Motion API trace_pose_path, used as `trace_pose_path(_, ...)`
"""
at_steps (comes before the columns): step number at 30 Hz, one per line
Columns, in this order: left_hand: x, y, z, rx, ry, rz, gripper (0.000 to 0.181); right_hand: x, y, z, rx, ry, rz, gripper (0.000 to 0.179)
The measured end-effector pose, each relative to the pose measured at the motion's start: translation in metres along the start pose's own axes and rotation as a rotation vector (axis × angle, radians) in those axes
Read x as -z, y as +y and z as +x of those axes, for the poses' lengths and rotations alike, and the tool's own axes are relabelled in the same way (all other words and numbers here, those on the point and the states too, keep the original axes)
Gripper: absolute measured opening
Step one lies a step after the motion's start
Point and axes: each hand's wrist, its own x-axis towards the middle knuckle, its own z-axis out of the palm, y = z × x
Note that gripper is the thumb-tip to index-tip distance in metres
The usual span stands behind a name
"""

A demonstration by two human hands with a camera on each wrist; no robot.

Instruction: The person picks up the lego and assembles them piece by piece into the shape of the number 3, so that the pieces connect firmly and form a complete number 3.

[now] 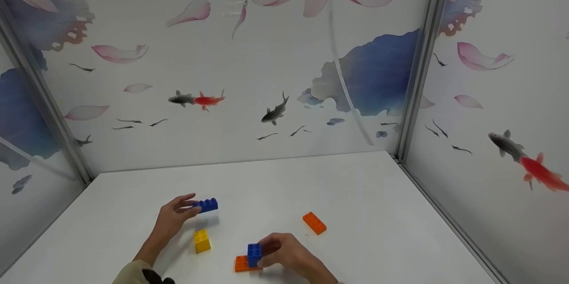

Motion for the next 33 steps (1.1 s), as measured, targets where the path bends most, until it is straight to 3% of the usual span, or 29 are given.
trace_pose_path(6,-0.001,0.013,-0.006,-0.031,0.014,-0.063,0.051,-0.001,0.0,0.0,0.014,0.003,-0.016,0.043)
trace_pose_path(16,-0.021,0.038,-0.029,-0.097,-0.141,-0.11,0.052,-0.003,0.0,0.002,-0.018,0.043,-0.049,0.044)
trace_pose_path(25,-0.037,0.051,-0.042,-0.095,-0.185,-0.15,0.049,-0.006,0.0,0.005,-0.041,0.054,-0.034,0.044)
trace_pose_path(33,-0.044,0.055,-0.053,-0.112,-0.265,-0.085,0.05,-0.003,-0.001,0.002,-0.012,0.035,-0.027,0.044)
